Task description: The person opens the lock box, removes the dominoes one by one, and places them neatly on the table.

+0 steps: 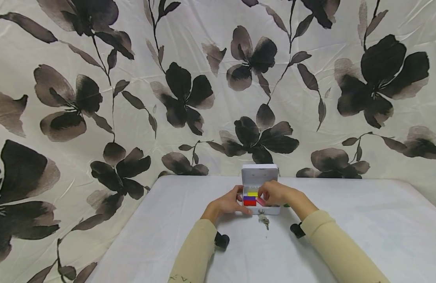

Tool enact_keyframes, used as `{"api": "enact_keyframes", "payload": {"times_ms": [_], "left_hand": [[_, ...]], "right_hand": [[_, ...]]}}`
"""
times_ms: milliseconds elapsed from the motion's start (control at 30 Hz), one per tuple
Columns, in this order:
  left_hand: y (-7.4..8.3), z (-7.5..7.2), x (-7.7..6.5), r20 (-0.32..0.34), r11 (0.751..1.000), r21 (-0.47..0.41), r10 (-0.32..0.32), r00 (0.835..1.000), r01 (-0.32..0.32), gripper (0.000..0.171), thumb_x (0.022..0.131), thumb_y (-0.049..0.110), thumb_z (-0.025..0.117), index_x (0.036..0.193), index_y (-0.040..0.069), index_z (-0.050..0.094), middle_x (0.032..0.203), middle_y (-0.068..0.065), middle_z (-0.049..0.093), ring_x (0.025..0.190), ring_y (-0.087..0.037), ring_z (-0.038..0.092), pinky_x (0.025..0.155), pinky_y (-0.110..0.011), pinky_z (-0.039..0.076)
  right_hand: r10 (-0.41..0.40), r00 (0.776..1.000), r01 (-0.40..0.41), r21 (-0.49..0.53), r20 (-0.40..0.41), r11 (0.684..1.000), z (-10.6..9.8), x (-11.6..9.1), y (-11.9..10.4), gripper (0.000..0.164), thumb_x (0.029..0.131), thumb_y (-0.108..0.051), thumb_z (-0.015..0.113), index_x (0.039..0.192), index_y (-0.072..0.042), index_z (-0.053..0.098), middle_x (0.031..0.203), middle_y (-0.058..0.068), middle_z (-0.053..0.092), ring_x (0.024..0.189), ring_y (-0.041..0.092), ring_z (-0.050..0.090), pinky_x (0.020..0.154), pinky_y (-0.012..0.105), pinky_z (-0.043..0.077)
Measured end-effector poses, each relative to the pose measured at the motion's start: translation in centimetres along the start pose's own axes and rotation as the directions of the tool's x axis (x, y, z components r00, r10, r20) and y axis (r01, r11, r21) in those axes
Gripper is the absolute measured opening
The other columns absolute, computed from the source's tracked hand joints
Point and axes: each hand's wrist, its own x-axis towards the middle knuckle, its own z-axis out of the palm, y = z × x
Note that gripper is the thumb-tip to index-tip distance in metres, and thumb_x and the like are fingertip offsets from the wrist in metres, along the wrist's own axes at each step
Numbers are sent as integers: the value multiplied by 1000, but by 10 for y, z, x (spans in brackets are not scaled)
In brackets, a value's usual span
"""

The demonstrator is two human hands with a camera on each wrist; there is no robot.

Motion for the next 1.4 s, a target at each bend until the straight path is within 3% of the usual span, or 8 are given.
{"api": "enact_keyframes", "payload": {"times_ms": [767,1200,1400], "left_hand": [[0,2,1,-7,1000,13,0,1000,0,92,81,26,89,153,16,33,122,-5,51,118,-24,47,108,-46,42],[1,-1,2,-12,1000,16,-5,1000,6,93,80,27,90,153,17,33,121,-7,52,114,-25,48,105,-46,44],[0,0,3,-13,1000,10,-6,1000,6,91,80,25,90,152,17,35,120,-6,52,114,-24,48,106,-45,43]], "right_hand": [[25,999,-24,-30,22,999,2,2,-1,25,87,-8,81,112,-8,75,81,-1,62,77,16,54,71,28,52],[12,1000,-11,-48,13,999,-1,4,2,20,87,-10,82,107,-5,76,82,-2,63,78,15,55,74,28,51],[0,1000,0,-68,-2,998,2,3,3,15,88,-11,81,100,-4,76,76,-2,60,76,15,51,71,28,45]]}}
